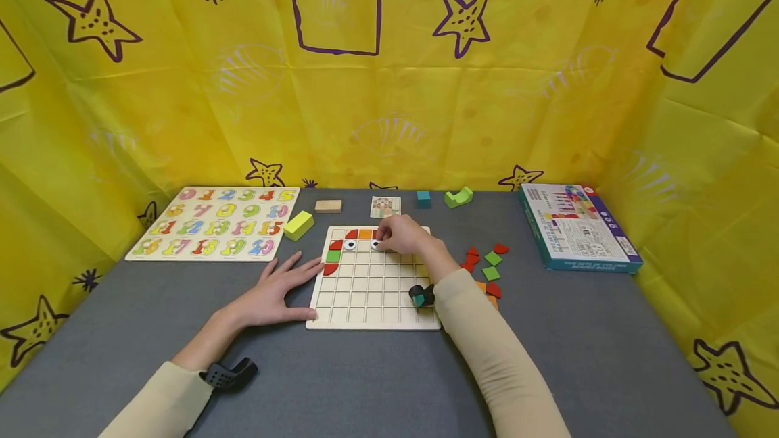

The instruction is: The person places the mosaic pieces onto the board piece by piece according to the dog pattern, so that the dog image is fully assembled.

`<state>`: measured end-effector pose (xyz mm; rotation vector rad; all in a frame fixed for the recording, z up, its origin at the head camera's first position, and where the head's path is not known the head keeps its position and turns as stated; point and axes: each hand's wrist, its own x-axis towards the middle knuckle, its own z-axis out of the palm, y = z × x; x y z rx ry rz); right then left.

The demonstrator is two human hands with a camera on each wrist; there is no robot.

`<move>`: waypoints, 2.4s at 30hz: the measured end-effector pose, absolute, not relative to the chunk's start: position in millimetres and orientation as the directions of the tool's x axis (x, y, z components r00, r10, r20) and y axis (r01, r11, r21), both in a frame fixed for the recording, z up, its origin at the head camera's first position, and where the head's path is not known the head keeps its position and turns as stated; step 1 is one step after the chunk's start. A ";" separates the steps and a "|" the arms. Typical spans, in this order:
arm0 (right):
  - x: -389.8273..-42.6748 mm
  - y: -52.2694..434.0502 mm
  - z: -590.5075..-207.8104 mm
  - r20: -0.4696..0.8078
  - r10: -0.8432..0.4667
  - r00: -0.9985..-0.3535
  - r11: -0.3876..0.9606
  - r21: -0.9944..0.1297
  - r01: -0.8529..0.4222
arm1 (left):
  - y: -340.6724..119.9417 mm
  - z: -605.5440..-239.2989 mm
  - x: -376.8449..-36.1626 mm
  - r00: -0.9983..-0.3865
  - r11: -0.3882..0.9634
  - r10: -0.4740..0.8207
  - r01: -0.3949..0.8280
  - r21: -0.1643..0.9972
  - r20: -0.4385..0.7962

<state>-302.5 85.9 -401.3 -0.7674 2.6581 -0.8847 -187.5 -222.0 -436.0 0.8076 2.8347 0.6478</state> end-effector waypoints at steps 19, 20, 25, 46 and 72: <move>-300.3 88.2 -398.4 -0.078 -0.535 -0.841 0.708 -0.585 -0.396 | -221.9 -435.6 -188.6 -0.845 0.755 0.534 0.482 0.444 0.007; -299.9 89.3 -397.8 -0.074 -0.537 -0.840 0.703 -0.589 -0.398 | -222.0 -435.7 -188.6 -0.845 0.756 0.535 0.482 0.443 0.005; -298.6 99.6 -395.6 -0.045 -0.532 -0.846 0.679 -0.620 -0.394 | -221.6 -435.3 -188.6 -0.845 0.754 0.535 0.481 0.446 0.006; -280.8 186.1 -382.1 -0.026 -0.472 -0.881 0.699 -0.620 -0.357 | -223.7 -434.9 -188.2 -0.843 0.749 0.537 0.486 0.450 0.016; -279.0 261.1 -401.1 -0.098 -0.414 -0.905 0.797 -0.519 -0.308 | -222.4 -437.3 -188.5 -0.845 0.752 0.535 0.482 0.449 0.010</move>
